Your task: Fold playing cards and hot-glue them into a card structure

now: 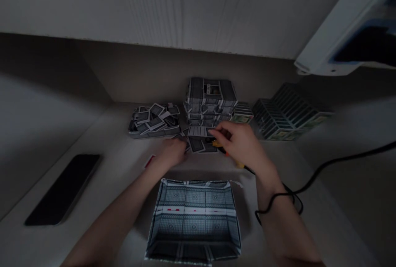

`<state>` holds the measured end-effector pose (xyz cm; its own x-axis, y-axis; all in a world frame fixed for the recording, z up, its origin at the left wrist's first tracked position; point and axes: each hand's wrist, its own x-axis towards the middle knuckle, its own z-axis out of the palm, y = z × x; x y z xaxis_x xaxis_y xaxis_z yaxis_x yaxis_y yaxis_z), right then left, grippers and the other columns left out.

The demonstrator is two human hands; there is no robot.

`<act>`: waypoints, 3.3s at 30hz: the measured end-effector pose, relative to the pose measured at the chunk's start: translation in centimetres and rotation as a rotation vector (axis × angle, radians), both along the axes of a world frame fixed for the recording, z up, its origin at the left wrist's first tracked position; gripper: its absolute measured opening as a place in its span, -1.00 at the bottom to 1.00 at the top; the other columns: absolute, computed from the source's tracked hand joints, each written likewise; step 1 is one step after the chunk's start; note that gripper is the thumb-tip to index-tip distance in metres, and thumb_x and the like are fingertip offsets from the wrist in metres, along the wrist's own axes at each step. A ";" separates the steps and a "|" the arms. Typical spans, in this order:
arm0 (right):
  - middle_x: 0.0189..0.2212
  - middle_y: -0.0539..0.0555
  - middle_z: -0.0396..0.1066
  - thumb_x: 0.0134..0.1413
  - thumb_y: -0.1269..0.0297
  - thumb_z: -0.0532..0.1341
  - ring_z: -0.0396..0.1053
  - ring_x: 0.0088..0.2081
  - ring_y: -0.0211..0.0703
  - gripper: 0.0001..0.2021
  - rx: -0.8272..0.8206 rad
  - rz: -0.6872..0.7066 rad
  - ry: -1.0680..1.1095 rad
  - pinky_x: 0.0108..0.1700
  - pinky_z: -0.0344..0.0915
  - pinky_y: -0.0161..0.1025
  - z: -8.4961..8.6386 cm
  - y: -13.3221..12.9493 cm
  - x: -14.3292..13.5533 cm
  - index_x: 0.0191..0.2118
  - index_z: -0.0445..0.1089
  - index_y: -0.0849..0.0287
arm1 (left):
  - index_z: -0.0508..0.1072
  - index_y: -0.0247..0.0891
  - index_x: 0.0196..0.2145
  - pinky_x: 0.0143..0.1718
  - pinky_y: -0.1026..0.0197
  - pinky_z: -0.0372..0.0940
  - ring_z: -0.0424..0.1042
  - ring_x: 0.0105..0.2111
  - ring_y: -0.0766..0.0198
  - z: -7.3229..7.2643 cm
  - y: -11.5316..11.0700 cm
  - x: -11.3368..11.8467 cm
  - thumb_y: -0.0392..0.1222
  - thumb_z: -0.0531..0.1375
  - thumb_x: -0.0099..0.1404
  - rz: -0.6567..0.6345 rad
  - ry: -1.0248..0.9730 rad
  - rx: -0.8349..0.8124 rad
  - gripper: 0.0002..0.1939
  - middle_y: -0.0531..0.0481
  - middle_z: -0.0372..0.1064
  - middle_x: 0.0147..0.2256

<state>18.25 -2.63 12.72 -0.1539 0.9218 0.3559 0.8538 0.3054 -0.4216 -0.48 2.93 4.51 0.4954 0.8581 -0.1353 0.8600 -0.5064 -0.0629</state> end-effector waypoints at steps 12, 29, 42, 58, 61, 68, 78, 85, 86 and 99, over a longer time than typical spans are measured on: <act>-0.54 -0.01 0.41 0.08 0.21 0.10 0.32 -0.52 -0.27 -0.83 -0.039 0.049 0.026 -0.47 0.08 -0.35 -0.5 0.2 -0.5 -0.44 0.34 0.14 | 0.41 -0.35 -0.23 -0.35 0.09 0.30 0.45 -0.27 -0.02 0.8 -0.1 -0.8 -0.36 0.02 0.10 0.004 -0.006 -0.034 -0.71 -0.32 0.44 -0.31; -0.60 -0.06 0.36 0.07 0.20 0.11 0.27 -0.56 -0.31 -0.85 -0.082 0.082 0.100 -0.49 0.06 -0.38 -0.6 0.2 -0.9 -0.36 0.36 0.13 | 0.47 -0.40 -0.33 -0.35 0.09 0.28 0.46 -0.32 -0.02 0.8 0.1 -0.4 -0.37 -0.02 0.15 0.036 0.001 0.037 -0.73 -0.35 0.44 -0.36; -0.37 0.05 0.42 0.05 0.30 0.13 0.34 -0.34 -0.21 -0.86 0.072 0.045 0.132 -0.34 0.19 -0.31 -0.6 0.9 0.5 -0.29 0.40 0.15 | 0.42 -0.23 -0.20 -0.33 0.16 0.27 0.44 -0.30 0.10 5.1 -0.6 -1.9 -0.22 -0.05 0.25 0.060 -0.331 0.133 -0.71 -0.13 0.46 -0.29; -0.49 0.00 0.40 -0.04 0.21 0.17 0.32 -0.47 -0.30 -0.84 -0.392 0.148 0.728 -0.42 0.23 -0.34 -0.8 1.2 -1.1 -0.41 0.33 0.21 | -0.12 -0.11 0.21 0.07 -0.09 0.06 0.02 0.11 -0.05 7.1 -3.3 -1.5 0.11 0.32 -0.17 -0.292 -0.733 0.003 0.07 -0.14 0.03 0.12; -0.49 0.01 0.39 -0.05 0.21 0.18 0.33 -0.46 -0.29 -0.83 -0.385 0.148 0.756 -0.43 0.24 -0.34 -1.2 1.5 -1.1 -0.39 0.34 0.22 | -0.11 -0.12 0.20 0.06 -0.04 0.09 0.05 0.09 -0.02 7.0 -3.3 -1.3 0.09 0.30 -0.10 -0.271 -0.745 0.027 0.00 -0.13 0.06 0.11; -0.06 0.12 0.28 -0.29 0.23 0.35 0.34 -0.28 -0.23 -0.31 -0.340 0.243 0.715 -0.32 0.33 -0.27 -0.6 0.9 0.1 0.06 0.14 0.06 | 0.00 -0.13 0.16 0.08 -0.01 0.08 0.11 0.08 0.04 7.2 -2.8 -1.8 0.13 0.25 -0.04 -0.213 -0.788 0.118 -0.13 -0.11 0.12 0.10; -0.12 0.09 0.34 -0.29 0.17 0.36 0.35 -0.24 -0.17 -0.38 -0.236 0.325 0.425 -0.26 0.36 -0.24 -0.8 0.4 -0.2 0.00 0.26 0.08 | 0.35 -0.19 -0.06 -0.24 0.17 0.39 0.38 -0.20 0.23 7.2 -2.8 -1.8 -0.02 0.25 0.03 -0.233 -0.993 -0.037 -0.50 -0.07 0.30 -0.10; -0.30 0.03 0.44 -0.17 0.23 0.30 0.41 -0.29 -0.22 -0.68 -0.353 0.334 0.647 -0.21 0.36 -0.26 -0.5 0.0 -0.4 -0.20 0.34 0.12 | 0.45 -0.18 -0.19 -0.27 0.22 0.41 0.41 -0.27 0.27 7.3 -3.0 -1.5 -0.05 0.25 0.04 -0.083 -1.149 -0.162 -0.65 -0.03 0.39 -0.20; -0.31 0.02 0.44 -0.17 0.24 0.30 0.41 -0.30 -0.23 -0.70 -0.355 0.322 0.664 -0.22 0.36 -0.27 -0.6 0.0 -0.5 -0.23 0.34 0.13 | 0.44 -0.18 -0.18 -0.25 0.20 0.40 0.42 -0.27 0.27 7.3 -3.0 -1.4 -0.06 0.26 0.02 -0.037 -1.172 -0.177 -0.63 -0.02 0.41 -0.21; -0.45 0.00 0.42 -0.09 0.24 0.24 0.39 -0.44 -0.27 -0.80 -0.405 0.321 0.540 -0.42 0.30 -0.35 -1.2 -0.1 -1.7 -0.29 0.37 0.18 | 0.49 -0.27 -0.33 -0.29 0.24 0.34 0.44 -0.34 0.25 8.1 -3.3 -0.7 -0.13 0.33 -0.10 0.188 -1.362 -0.235 -0.68 -0.01 0.48 -0.34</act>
<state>16.51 -2.77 11.55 -0.3373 0.9360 0.1003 0.3916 0.2365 -0.8892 -1.18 -0.32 12.64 0.2334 0.9503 0.2060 0.2303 -0.2599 0.9378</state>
